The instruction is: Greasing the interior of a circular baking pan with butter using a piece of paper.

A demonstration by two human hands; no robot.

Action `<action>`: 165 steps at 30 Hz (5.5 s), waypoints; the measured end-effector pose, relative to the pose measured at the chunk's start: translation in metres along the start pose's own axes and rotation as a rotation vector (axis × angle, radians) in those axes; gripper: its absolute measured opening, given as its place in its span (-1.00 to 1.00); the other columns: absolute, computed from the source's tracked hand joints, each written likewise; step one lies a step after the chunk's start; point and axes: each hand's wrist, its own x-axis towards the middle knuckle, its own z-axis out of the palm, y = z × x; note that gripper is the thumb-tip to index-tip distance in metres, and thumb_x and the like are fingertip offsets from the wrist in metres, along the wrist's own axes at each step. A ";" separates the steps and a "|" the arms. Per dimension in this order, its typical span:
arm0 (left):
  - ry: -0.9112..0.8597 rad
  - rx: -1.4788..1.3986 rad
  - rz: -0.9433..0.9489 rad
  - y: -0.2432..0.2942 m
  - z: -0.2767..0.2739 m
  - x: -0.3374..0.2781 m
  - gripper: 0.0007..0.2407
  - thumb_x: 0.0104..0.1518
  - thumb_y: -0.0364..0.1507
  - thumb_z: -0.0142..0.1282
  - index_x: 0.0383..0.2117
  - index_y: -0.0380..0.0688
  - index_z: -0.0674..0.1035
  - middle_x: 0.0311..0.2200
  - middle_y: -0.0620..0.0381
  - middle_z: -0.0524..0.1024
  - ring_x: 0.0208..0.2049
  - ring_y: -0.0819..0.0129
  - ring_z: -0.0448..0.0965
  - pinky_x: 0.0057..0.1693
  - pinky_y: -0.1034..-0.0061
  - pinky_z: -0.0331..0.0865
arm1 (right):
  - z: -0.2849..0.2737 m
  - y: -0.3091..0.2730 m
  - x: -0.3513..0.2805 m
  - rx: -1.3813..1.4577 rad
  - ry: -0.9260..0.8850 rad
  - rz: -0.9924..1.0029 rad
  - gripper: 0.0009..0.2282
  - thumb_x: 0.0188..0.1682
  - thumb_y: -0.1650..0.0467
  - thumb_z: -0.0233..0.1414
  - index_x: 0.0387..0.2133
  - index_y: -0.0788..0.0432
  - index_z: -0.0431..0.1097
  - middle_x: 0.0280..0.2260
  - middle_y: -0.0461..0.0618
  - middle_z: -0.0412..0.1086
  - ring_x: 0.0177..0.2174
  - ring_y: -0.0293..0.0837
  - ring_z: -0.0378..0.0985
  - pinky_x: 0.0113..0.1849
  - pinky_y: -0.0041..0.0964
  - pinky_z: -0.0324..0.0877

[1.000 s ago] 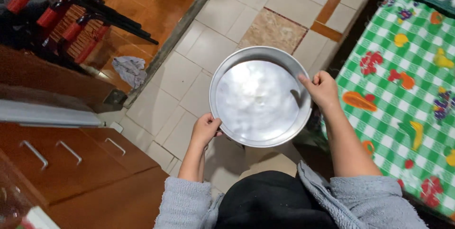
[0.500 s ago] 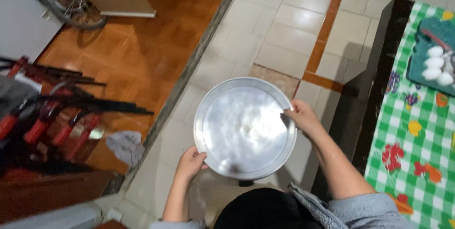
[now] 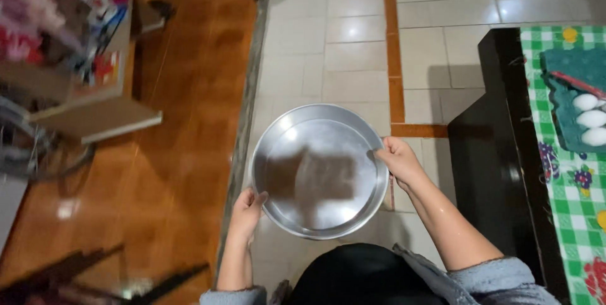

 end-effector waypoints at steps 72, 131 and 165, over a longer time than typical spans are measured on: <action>-2.440 1.191 -0.389 0.163 1.722 0.371 -0.75 0.29 -0.27 0.18 -0.11 -0.19 0.56 -0.04 0.09 0.48 -0.04 0.26 0.53 0.09 0.29 0.51 | -0.715 -0.137 0.460 0.895 2.616 -0.392 -0.80 0.12 0.45 0.04 -0.02 0.27 0.40 -0.20 -0.01 0.48 -0.33 -0.23 0.52 -0.30 -0.36 0.46; -2.188 1.106 -0.806 -0.233 1.881 -0.161 -0.54 0.25 -0.31 0.03 0.26 -0.13 0.23 0.10 -0.20 0.46 -0.03 -0.17 0.63 -0.20 -0.10 0.62 | -1.039 -0.090 0.459 1.400 3.311 -0.630 -0.82 -0.07 0.55 0.02 -0.19 0.20 0.35 -0.37 -0.10 0.42 -0.41 -0.25 0.49 -0.31 -0.35 0.46; -2.999 1.206 -0.160 0.058 1.797 -0.033 -0.59 0.31 -0.20 -0.07 0.21 -0.14 0.37 0.29 -0.05 0.34 0.35 0.11 0.25 0.43 0.14 0.02 | -1.054 -0.110 0.214 0.126 2.733 1.158 -0.72 0.08 0.35 0.10 -0.03 0.30 0.36 -0.21 0.37 0.44 -0.17 0.37 0.47 -0.15 0.16 0.37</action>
